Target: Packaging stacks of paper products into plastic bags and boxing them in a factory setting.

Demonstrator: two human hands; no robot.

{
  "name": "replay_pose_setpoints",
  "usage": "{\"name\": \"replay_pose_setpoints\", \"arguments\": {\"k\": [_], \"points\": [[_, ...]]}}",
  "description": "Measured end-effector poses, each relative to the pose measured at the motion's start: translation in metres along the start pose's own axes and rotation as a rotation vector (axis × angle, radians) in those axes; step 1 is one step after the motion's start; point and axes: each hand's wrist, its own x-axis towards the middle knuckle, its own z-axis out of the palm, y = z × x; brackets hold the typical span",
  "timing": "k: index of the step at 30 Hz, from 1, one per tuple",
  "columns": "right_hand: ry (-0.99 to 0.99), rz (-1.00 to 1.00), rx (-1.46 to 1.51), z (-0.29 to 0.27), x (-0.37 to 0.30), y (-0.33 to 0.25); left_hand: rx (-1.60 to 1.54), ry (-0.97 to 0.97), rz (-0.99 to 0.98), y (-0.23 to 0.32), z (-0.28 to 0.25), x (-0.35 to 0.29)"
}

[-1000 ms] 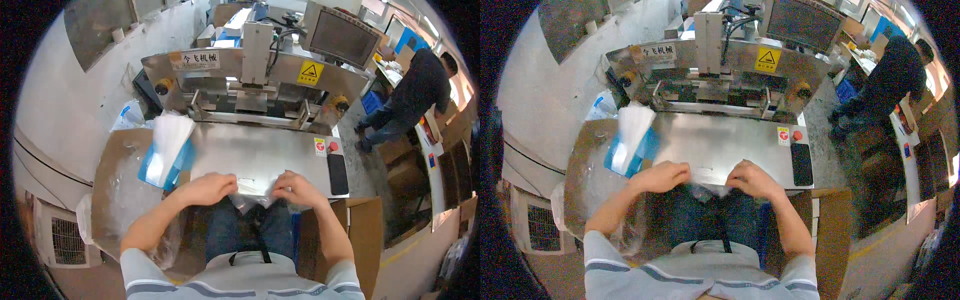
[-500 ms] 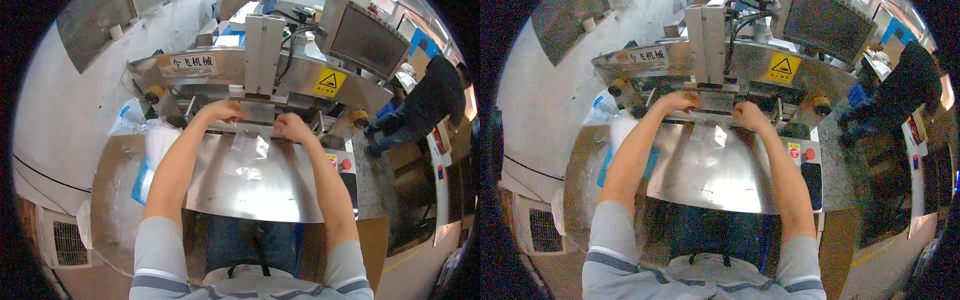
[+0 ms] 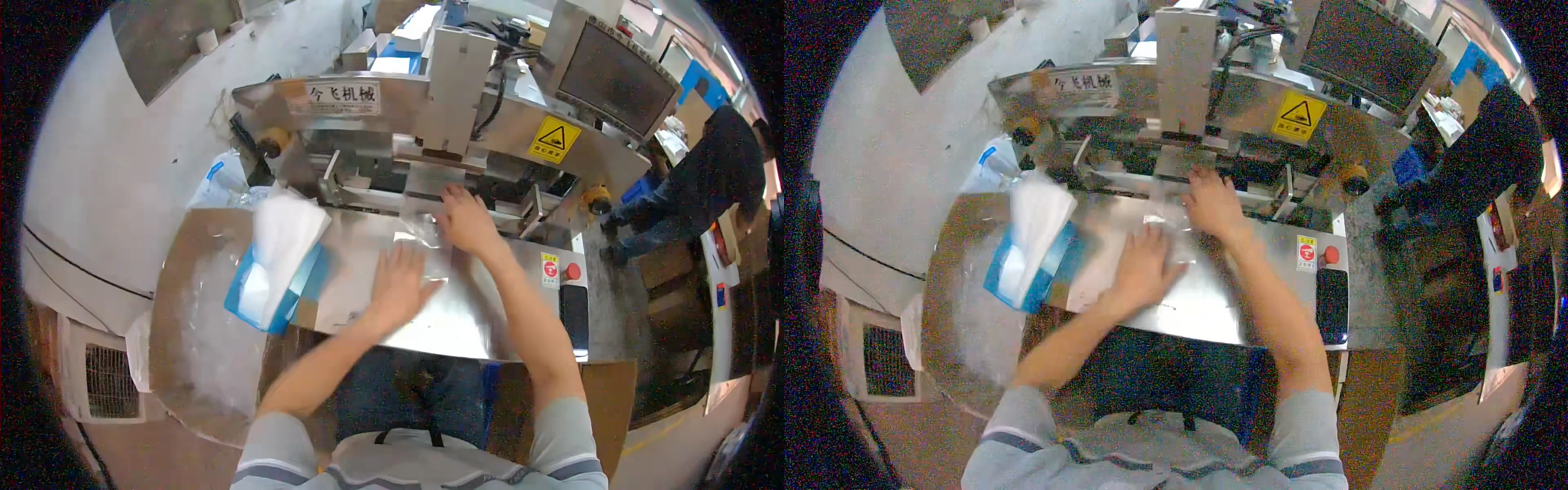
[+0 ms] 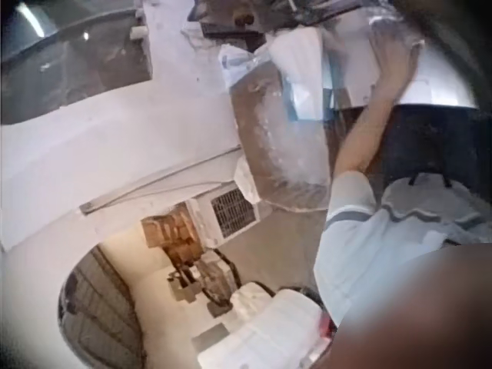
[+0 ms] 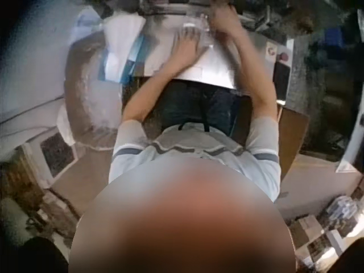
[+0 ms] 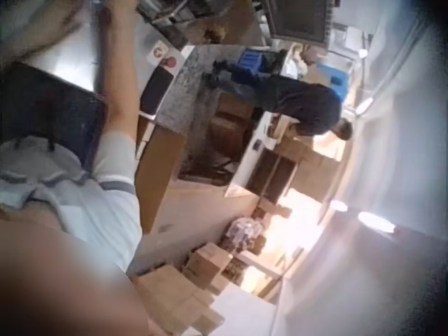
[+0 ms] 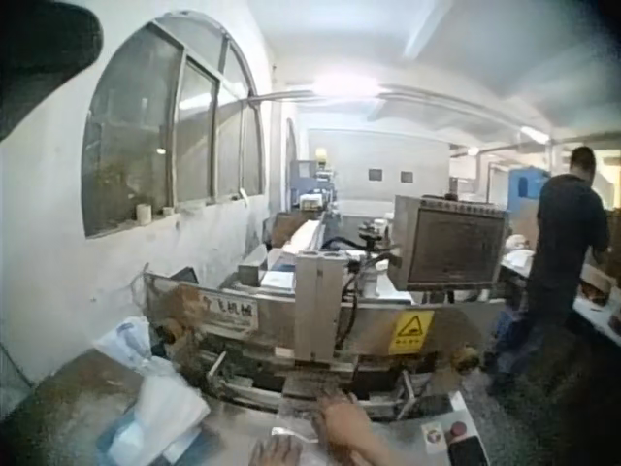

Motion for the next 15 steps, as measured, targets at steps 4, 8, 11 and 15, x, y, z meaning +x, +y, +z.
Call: {"name": "replay_pose_setpoints", "arguments": {"k": [4, 8, 11, 15], "points": [[-0.034, -0.06, 0.036, 0.001, 0.004, 0.008, -0.073, 0.191, 0.001, 0.012, 0.022, -0.055], [-0.025, -0.053, 0.027, 0.007, 0.007, 0.011, -0.106, 0.239, -0.021, 0.014, 0.026, -0.058], [-0.054, -0.03, 0.013, 0.003, 0.008, 0.008, -0.112, 0.244, -0.013, 0.011, 0.026, -0.057], [-0.002, -0.079, -0.024, 0.007, 0.006, 0.012, -0.082, 0.196, -0.029, 0.013, 0.026, -0.059]]}}
